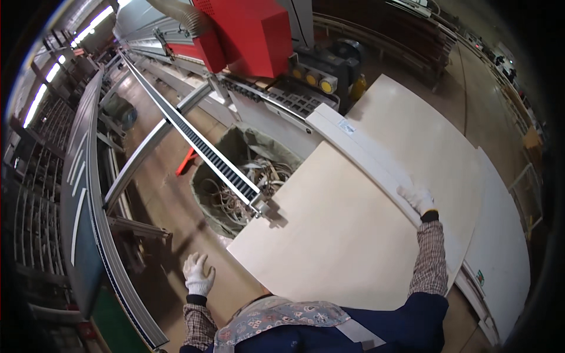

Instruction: Feeding wood panels into a processing machine and then moving them to a conveyor belt.

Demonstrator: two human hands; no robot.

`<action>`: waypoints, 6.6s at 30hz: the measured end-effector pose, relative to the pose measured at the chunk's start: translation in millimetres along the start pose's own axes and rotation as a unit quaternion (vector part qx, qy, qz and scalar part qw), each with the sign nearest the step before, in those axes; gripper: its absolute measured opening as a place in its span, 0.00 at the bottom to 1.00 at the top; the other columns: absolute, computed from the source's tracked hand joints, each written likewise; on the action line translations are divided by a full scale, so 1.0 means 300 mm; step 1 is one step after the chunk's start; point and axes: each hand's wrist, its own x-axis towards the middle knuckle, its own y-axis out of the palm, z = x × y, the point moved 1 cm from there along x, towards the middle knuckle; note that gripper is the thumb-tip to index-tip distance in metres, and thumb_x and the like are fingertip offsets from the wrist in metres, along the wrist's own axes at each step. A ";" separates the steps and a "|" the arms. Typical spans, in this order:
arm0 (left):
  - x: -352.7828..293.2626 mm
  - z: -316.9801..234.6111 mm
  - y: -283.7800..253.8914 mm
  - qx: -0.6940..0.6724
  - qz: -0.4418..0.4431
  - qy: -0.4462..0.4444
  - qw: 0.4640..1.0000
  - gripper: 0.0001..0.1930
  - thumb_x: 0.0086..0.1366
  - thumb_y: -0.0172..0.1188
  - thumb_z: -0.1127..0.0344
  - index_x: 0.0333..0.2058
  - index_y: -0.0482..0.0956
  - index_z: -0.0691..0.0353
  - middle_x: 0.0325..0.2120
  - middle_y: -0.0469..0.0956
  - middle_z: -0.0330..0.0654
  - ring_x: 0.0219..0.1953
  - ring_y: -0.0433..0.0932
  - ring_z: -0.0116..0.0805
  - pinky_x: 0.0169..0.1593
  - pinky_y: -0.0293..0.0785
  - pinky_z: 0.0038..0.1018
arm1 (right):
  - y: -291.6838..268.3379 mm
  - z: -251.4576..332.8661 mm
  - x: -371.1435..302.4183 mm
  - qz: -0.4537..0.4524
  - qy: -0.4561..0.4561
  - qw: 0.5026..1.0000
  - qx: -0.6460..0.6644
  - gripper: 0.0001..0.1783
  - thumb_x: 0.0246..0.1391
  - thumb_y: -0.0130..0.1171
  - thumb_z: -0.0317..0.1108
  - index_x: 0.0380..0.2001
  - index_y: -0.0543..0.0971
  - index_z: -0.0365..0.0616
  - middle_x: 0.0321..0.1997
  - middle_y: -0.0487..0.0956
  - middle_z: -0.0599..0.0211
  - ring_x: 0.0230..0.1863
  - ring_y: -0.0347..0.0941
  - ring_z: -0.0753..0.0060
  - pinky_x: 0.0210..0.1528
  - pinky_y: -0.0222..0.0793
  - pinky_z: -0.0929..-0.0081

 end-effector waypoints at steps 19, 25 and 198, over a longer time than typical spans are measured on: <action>0.054 0.016 0.057 -0.083 -0.023 0.071 0.994 0.28 0.53 0.70 0.62 0.55 0.78 0.53 0.55 0.74 0.51 0.60 0.70 0.55 0.64 0.65 0.48 | 0.315 0.012 -0.734 -0.086 -0.067 0.975 -0.195 0.70 0.32 0.79 0.59 0.77 0.53 0.54 0.73 0.59 0.40 0.74 0.53 0.36 0.77 0.46 0.45; -0.011 0.108 -0.016 -0.077 -0.046 0.041 0.995 0.27 0.55 0.69 0.60 0.55 0.79 0.53 0.57 0.75 0.51 0.62 0.69 0.56 0.66 0.62 0.49 | 0.232 0.088 -0.667 0.040 -0.068 0.988 -0.131 0.71 0.27 0.79 0.45 0.77 0.52 0.51 0.66 0.65 0.41 0.67 0.61 0.38 0.71 0.60 0.48; -0.121 0.430 -0.304 -0.014 -0.107 -0.114 0.988 0.24 0.59 0.68 0.54 0.54 0.81 0.50 0.60 0.73 0.47 0.68 0.63 0.52 0.73 0.47 0.57 | 0.536 0.429 -0.740 0.004 -0.105 0.982 0.156 0.59 0.33 0.72 0.42 0.73 0.60 0.44 0.69 0.67 0.50 0.61 0.70 0.50 0.64 0.68 0.57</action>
